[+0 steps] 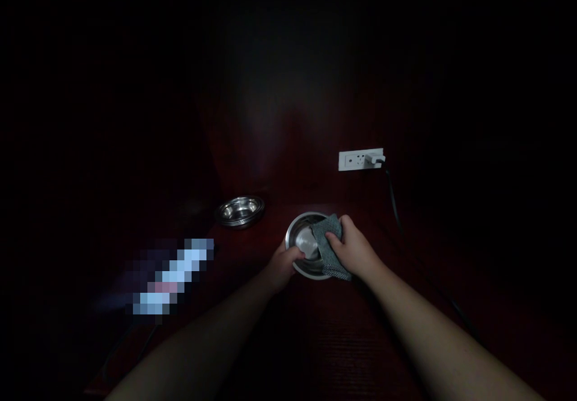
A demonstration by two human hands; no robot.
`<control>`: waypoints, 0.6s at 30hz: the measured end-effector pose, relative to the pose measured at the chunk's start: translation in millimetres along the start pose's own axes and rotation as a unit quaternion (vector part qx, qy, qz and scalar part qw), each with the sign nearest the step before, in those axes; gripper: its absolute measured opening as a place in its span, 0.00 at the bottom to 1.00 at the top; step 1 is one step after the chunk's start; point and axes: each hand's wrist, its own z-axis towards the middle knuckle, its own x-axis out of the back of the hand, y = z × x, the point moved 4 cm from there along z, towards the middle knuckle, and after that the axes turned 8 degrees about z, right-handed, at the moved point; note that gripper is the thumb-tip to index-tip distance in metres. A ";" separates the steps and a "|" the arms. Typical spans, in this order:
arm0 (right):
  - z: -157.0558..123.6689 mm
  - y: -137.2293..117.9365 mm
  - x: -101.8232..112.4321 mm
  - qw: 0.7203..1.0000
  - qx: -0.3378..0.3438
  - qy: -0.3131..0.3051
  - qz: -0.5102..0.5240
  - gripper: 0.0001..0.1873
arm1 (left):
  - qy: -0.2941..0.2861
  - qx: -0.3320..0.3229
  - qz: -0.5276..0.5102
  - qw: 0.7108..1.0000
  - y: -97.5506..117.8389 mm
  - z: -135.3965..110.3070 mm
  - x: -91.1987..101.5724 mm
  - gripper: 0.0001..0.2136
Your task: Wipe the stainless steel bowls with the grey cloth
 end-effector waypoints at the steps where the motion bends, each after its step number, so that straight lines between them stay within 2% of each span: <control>1: -0.1 -0.9 0.4 1.000 0.005 0.000 -0.004 0.11 | 0.006 0.004 0.005 1.000 -0.6 0.4 0.8 0.26; 6: -1.3 -4.1 2.4 1.000 0.018 -0.001 -0.024 0.11 | 0.023 0.037 0.016 0.999 -2.6 -0.2 2.3 0.22; 12: -3.9 -5.1 2.0 0.999 0.037 -0.004 -0.030 0.11 | 0.001 0.053 0.027 0.998 -1.9 -1.6 1.4 0.19; 15: -2.4 -2.7 0.9 0.999 0.041 0.001 -0.003 0.11 | -0.009 0.046 0.017 0.999 -4.1 0.4 3.0 0.17; 18: 1.0 4.0 -0.5 0.998 -0.001 0.008 0.064 0.12 | -0.040 0.026 -0.031 0.998 -5.6 0.6 1.7 0.22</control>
